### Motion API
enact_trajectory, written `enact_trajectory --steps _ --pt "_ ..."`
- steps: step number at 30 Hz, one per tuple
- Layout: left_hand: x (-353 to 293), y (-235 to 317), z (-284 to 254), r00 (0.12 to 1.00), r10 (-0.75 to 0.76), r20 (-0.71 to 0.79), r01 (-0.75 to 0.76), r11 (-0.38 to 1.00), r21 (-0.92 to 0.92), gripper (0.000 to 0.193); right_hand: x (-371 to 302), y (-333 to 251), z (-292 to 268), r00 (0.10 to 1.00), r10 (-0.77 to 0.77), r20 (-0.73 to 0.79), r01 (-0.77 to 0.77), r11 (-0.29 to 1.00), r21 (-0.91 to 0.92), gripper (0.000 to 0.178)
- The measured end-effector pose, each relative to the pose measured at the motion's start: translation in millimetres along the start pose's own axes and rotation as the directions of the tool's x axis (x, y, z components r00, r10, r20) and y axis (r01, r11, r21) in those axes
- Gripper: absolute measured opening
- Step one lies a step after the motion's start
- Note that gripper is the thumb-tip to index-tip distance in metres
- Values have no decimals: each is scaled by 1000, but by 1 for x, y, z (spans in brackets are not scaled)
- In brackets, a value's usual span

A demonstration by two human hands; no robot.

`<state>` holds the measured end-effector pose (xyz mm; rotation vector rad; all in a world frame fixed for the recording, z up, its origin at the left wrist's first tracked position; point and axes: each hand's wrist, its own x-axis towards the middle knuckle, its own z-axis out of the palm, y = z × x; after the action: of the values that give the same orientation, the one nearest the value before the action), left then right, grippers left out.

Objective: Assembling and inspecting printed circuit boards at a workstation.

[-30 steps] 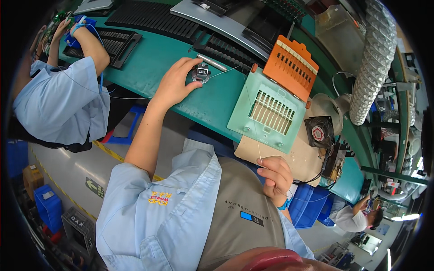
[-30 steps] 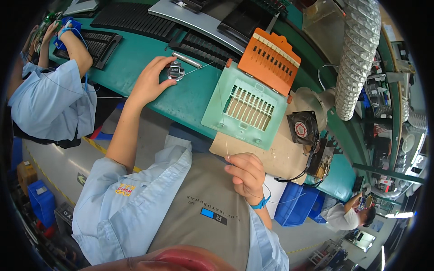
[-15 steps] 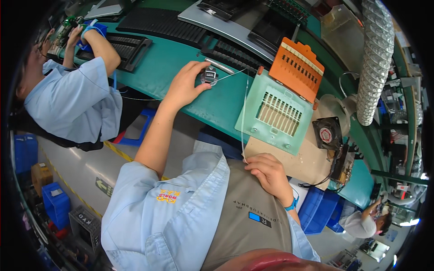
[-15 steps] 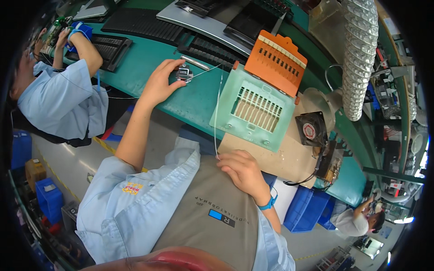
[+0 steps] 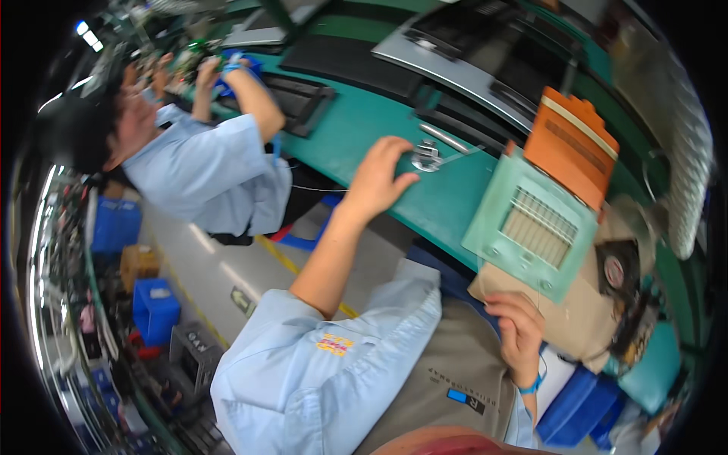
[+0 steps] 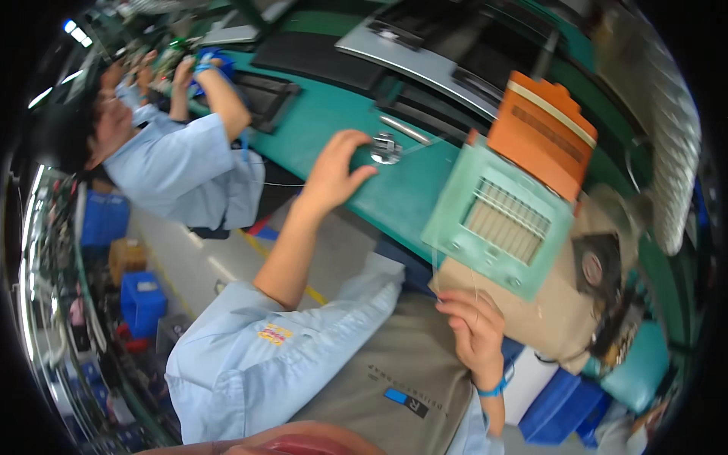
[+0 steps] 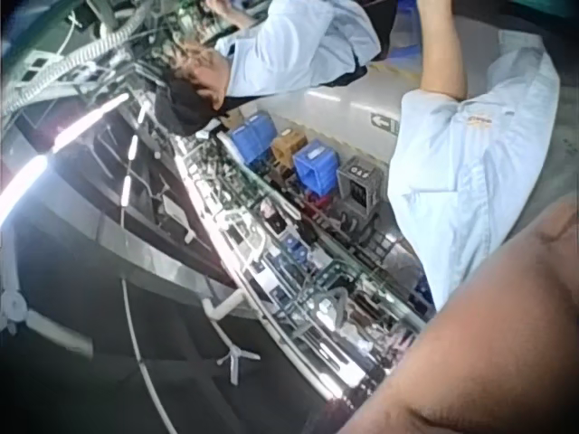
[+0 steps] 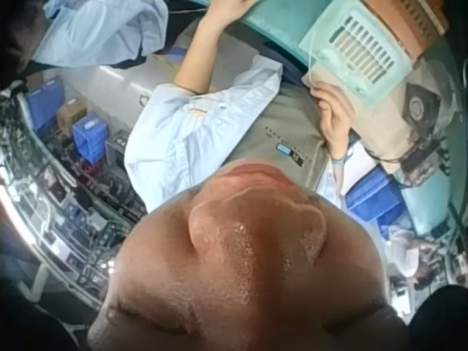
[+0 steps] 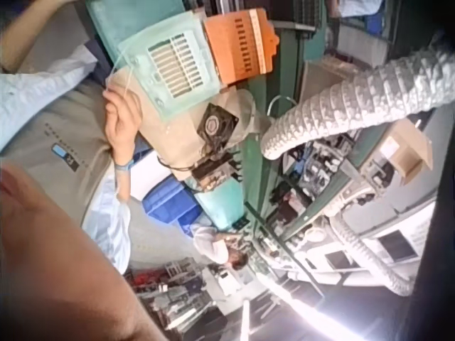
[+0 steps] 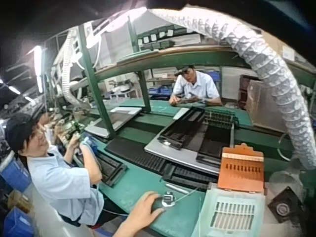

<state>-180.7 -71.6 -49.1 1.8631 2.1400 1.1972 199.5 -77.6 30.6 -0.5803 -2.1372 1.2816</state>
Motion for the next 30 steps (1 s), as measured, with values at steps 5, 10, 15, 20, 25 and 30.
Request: enact_trajectory --steps 5,10,15,20,25,30 --pt "-10 -1 -1 1000 -19 20 17 996 93 22 -12 16 0 984 105 -146 -97 993 63 30" --pt "-12 9 -4 998 -16 66 6 988 156 14 -14 29 -3 960 164 -226 -143 984 105 36" --pt "-20 17 -10 994 -25 104 5 981 196 13 -15 36 -10 955 152 -253 -153 988 18 37" --pt "-21 22 -11 992 2 128 -40 954 297 12 -20 37 -18 907 314 -280 -321 947 23 37" --pt "-23 29 -9 993 16 120 -65 910 409 14 -21 35 -13 855 407 -320 -377 913 153 36" --pt "-40 27 -9 996 49 72 -74 908 411 18 -23 37 -12 845 307 -437 -251 951 183 34"
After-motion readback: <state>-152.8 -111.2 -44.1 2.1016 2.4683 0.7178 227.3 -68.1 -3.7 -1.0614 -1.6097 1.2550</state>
